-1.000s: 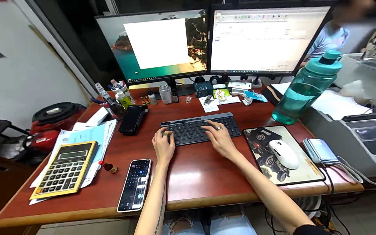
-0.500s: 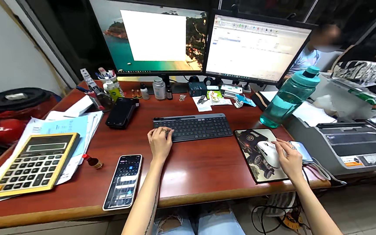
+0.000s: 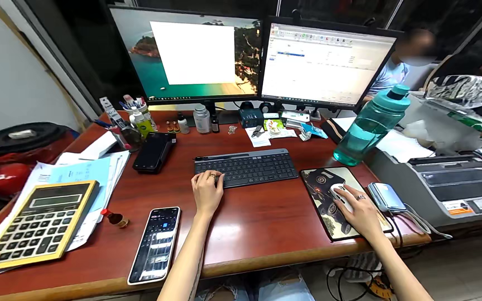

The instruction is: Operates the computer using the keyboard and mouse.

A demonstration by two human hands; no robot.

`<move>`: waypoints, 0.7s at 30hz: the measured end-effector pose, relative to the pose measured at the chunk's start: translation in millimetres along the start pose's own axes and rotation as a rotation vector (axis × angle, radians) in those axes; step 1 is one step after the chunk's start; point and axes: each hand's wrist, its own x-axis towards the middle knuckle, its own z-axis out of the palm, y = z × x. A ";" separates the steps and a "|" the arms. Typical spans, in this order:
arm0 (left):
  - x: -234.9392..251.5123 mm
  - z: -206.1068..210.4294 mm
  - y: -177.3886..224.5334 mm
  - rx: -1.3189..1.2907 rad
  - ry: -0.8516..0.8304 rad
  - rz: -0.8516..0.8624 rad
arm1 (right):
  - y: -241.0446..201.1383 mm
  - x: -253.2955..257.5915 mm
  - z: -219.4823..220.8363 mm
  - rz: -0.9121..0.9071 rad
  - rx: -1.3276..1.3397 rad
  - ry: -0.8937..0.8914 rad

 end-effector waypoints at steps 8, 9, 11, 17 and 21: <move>0.0 -1.3 -1.0 -0.001 0.015 -0.034 | 2.0 -2.0 1.2 0.029 0.010 0.033; -0.1 -1.6 -1.0 -0.001 0.012 -0.036 | 2.5 -2.2 1.3 0.029 0.009 0.038; -0.4 -1.9 -0.7 -0.004 0.006 -0.038 | 2.2 -2.8 0.9 0.029 0.011 0.043; -0.8 -2.1 -1.0 -0.021 -0.010 -0.054 | 3.4 -2.8 0.9 0.028 0.031 0.040; -0.8 -2.3 -1.0 -0.024 0.000 -0.054 | 3.9 -2.9 1.6 0.029 0.026 0.033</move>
